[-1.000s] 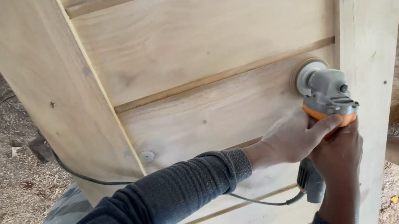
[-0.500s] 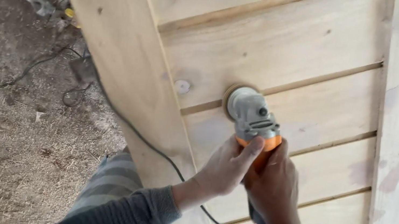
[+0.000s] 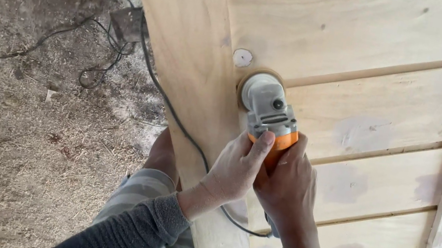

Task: Sanding a wooden door using a handheld power sander.

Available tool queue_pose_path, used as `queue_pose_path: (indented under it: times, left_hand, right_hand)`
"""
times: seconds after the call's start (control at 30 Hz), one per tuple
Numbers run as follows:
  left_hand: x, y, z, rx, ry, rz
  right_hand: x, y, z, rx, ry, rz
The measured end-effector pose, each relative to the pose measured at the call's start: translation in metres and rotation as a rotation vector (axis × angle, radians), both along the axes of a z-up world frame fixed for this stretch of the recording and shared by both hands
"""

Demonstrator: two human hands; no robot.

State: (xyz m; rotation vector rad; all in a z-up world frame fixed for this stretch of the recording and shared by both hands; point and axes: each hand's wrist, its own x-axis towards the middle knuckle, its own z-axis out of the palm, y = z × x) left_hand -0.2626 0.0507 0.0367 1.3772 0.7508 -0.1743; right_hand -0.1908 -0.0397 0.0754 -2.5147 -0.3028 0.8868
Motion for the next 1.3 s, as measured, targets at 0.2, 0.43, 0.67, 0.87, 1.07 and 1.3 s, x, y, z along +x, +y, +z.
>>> queue_pose_path:
  times: [0.2,0.43,0.67,0.87,1.07,1.3]
  left_hand:
    - [-0.024,-0.031,-0.006,-0.013,-0.030,0.015]
    - [-0.058,-0.064,-0.002,-0.193,-0.086,-0.016]
    - [-0.085,-0.098,0.001,-0.215,-0.068,-0.058]
    - [-0.073,-0.091,-0.007,-0.196,-0.084,-0.019]
    - [-0.030,-0.045,-0.004,-0.102,-0.102,0.011]
    - [-0.010,-0.045,-0.004,-0.092,-0.161,0.086]
  right_hand:
    - [-0.011,-0.021,0.012,-0.093,0.032,0.010]
    - [-0.051,-0.065,0.001,-0.111,0.063,-0.032]
    - [-0.078,-0.104,-0.003,-0.120,0.033,-0.029]
    - [-0.065,-0.097,-0.010,-0.098,0.025,0.002]
    - [-0.022,-0.047,-0.003,-0.048,-0.012,0.037]
    - [0.003,-0.042,-0.004,-0.047,-0.034,0.102]
